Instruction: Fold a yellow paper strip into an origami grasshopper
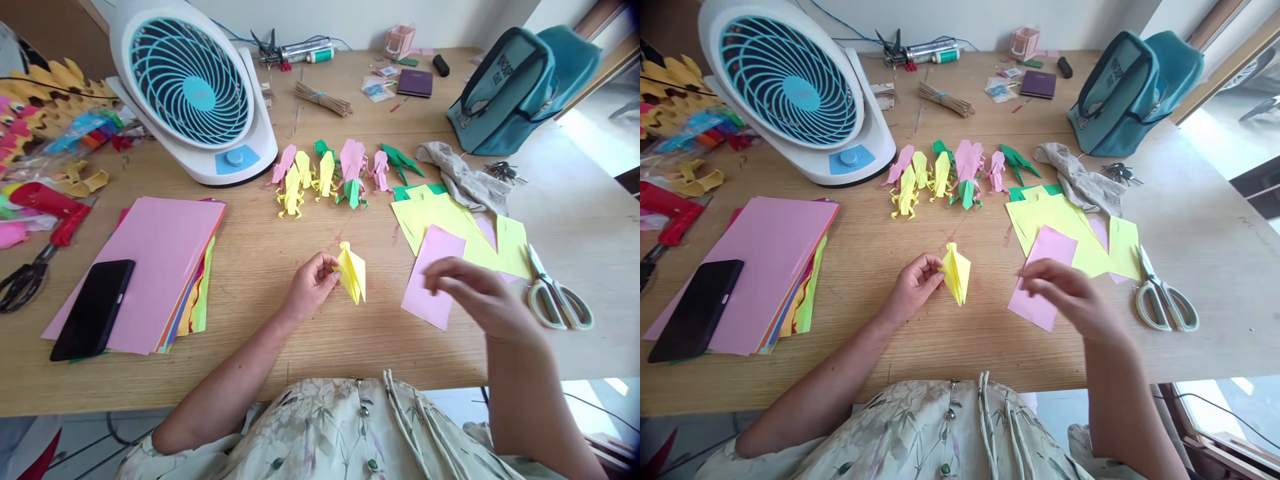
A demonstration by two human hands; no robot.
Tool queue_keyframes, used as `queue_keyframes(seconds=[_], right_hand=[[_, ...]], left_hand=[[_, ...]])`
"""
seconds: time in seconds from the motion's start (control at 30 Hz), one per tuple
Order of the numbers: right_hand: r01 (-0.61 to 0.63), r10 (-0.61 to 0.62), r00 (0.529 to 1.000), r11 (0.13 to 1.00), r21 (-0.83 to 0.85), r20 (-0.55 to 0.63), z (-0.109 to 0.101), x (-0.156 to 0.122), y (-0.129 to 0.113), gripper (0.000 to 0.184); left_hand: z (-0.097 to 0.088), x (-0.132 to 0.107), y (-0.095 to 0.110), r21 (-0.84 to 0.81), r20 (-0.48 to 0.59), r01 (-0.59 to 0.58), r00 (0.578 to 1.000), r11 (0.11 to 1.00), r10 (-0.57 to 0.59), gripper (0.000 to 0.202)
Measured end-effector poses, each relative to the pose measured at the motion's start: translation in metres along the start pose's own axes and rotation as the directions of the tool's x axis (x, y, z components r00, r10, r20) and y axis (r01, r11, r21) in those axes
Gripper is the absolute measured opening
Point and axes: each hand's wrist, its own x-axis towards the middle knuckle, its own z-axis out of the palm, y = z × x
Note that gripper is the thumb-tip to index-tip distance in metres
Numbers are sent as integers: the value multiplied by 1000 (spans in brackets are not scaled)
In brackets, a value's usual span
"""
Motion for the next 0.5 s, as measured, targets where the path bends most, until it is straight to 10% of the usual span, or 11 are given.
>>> queue_keyframes(seconds=[0.23, 0.5], right_hand=[[-208, 135, 930, 960, 186, 342, 70, 53, -16, 49], [-302, 189, 921, 900, 316, 342, 99, 53, -6, 48]], left_hand=[[3, -5, 8, 64, -4, -103, 995, 993, 104, 14], [5, -8, 4, 43, -32, -76, 996, 996, 78, 34]])
